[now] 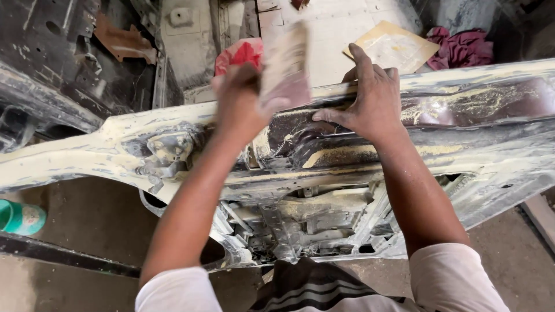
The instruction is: The person sands a car door frame with a sanding block, moving the block back and forth across the surface to smooth it. The person holds the door frame with one hand while sanding with the other.
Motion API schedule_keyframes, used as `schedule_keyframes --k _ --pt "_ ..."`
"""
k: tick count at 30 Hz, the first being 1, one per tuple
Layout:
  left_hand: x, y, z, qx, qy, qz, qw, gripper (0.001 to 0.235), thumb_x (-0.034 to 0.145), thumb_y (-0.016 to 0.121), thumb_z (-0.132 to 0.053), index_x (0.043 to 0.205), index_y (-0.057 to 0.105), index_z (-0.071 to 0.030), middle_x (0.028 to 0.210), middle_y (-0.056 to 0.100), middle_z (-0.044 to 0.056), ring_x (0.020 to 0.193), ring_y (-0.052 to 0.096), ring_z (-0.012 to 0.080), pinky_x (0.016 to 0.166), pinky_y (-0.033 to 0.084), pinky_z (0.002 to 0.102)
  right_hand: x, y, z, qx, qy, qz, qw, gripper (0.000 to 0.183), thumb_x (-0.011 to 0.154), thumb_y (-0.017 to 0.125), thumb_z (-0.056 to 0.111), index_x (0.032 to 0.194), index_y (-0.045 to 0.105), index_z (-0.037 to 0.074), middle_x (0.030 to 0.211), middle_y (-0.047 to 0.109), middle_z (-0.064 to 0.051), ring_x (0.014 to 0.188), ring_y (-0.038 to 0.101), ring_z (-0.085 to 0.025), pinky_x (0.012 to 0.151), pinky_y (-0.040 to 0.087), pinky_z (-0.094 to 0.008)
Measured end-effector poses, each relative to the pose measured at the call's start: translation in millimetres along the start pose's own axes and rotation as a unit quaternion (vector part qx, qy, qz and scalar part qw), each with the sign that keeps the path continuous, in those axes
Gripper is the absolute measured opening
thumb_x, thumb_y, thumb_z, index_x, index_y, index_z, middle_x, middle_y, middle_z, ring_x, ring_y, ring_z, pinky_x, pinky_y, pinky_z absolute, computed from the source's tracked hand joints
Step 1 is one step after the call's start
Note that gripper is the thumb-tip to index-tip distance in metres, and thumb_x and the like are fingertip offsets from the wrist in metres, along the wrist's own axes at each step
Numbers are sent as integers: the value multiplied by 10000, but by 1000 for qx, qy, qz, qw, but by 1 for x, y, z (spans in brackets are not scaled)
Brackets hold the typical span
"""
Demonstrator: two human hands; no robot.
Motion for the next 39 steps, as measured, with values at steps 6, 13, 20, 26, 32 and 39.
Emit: schedule_keyframes --k 6,13,20,26,32,39 --pt "13 15 -18 8 46 -31 998 479 763 898 -562 863 753 -117 985 617 57 1029 507 239 893 378 456 -1 9 -7 -70 -29 -9 997 1404 519 900 744 1550 298 6 994 722 -95 1064 654 -310 977 340 -543" --pt "-10 -10 9 14 64 -25 998 427 802 841 -516 1060 785 -180 1066 639 27 1068 522 256 946 349 459 1 8 -7 -50 -10 2 999 1435 553 930 752 1597 252 38 1046 718 -82 1088 655 -305 1041 317 -584" --pt "19 30 -38 -5 93 -18 995 406 757 860 -582 837 787 -190 1001 644 48 1052 536 264 938 371 469 -5 25 -30 -140 -83 -53 985 1277 581 943 805 1413 323 62 1087 688 -128 1097 645 -309 1018 376 -515" --pt "-20 8 34 -11 65 -36 997 381 865 846 -529 1052 775 -204 1084 682 26 1069 567 226 1047 424 430 -4 3 -6 -39 -46 -21 998 1459 567 941 746 1594 249 -25 1045 716 -86 1066 650 -293 977 364 -515" --pt "19 22 -31 -38 59 -5 997 669 724 849 -578 1205 648 -158 1018 659 64 1017 552 257 932 435 453 -4 5 -6 -56 -48 -19 997 1445 553 899 755 1579 242 -22 997 713 -76 1029 657 -292 957 360 -531" --pt "-12 4 20 -68 -3 36 997 504 851 839 -587 1126 750 -174 1077 677 51 1041 570 211 988 418 412 -2 9 -12 -40 -37 -13 998 1503 553 902 804 1623 216 2 1056 723 -67 1068 661 -275 979 366 -515"
Point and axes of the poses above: each hand's wrist, its own x-axis towards the middle knuckle, its own y-axis out of the palm, z = x × y, the point moved 5 cm from there along x, towards the middle knuckle
